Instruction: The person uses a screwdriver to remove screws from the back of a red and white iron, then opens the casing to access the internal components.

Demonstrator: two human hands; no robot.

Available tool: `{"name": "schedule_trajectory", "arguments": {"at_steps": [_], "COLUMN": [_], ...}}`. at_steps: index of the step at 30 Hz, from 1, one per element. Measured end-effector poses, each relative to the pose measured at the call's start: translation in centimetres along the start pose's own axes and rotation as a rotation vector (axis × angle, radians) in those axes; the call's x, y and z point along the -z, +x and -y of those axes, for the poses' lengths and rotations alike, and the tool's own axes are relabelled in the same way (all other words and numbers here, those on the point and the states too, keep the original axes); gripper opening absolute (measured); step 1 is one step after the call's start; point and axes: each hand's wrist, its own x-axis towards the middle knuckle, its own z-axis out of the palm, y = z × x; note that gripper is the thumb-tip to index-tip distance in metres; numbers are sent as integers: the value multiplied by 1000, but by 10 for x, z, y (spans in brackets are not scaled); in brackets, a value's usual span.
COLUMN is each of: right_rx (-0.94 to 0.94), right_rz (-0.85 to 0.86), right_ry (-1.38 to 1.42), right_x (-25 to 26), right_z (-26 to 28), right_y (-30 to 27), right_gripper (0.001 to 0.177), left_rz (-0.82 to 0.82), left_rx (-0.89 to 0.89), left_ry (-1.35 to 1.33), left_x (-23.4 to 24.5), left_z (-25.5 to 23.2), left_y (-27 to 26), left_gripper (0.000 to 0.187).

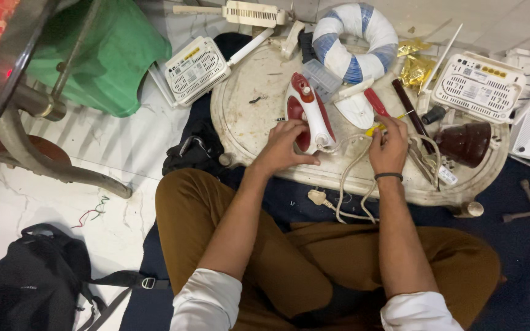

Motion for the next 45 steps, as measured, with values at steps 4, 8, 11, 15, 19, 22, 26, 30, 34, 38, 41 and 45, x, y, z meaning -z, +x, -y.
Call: {"name": "schedule_trajectory", "arguments": {"at_steps": [4, 8, 11, 15, 19, 22, 26, 30, 34, 38, 41, 45], "right_rx": [-18, -64, 3, -74, -38, -78, -121, -65, -109, -204, -225, -220], "right_rz": [-28, -48, -56, -18, -23, -6, 12, -12, -32, -75, -109, -156], "right_ry": [20, 90, 21, 4, 36, 69, 66, 39, 85, 212, 211, 184], "right_x": [1, 1, -3, -8, -15, -18, -18, -18, -15, -15, -13, -13], "right_z": [-4, -4, -2, 1, 0, -1, -3, -6, -10, -14, -16, -20], "right_y": [1, 3, 6, 10, 15, 17, 20, 20, 15, 15, 13, 8], "right_gripper": [33, 32, 31, 27, 27, 28, 28, 27, 26, 24, 24, 24], "left_rz": [9, -560, -596, -554, -634, -606, -551, -539, -541, -545, -555, -582], "left_rx": [336, 285, 344, 394, 356, 447, 531, 542, 514, 484, 440, 391], "left_ry": [-492, -409, 127, 332, 449, 531, 457, 512, 539, 501, 511, 460], "left_x": [7, 1, -1, -6, -12, -9, -2, 0, 0, 3, 4, 5], "left_z": [33, 78, 105, 118, 120, 122, 122, 122, 124, 121, 116, 104], "left_y": [13, 41, 45, 47, 56, 62, 63, 62, 57, 55, 53, 53], "left_gripper": [52, 22, 21, 31, 30, 25, 19, 21, 20, 15, 12, 13]}}
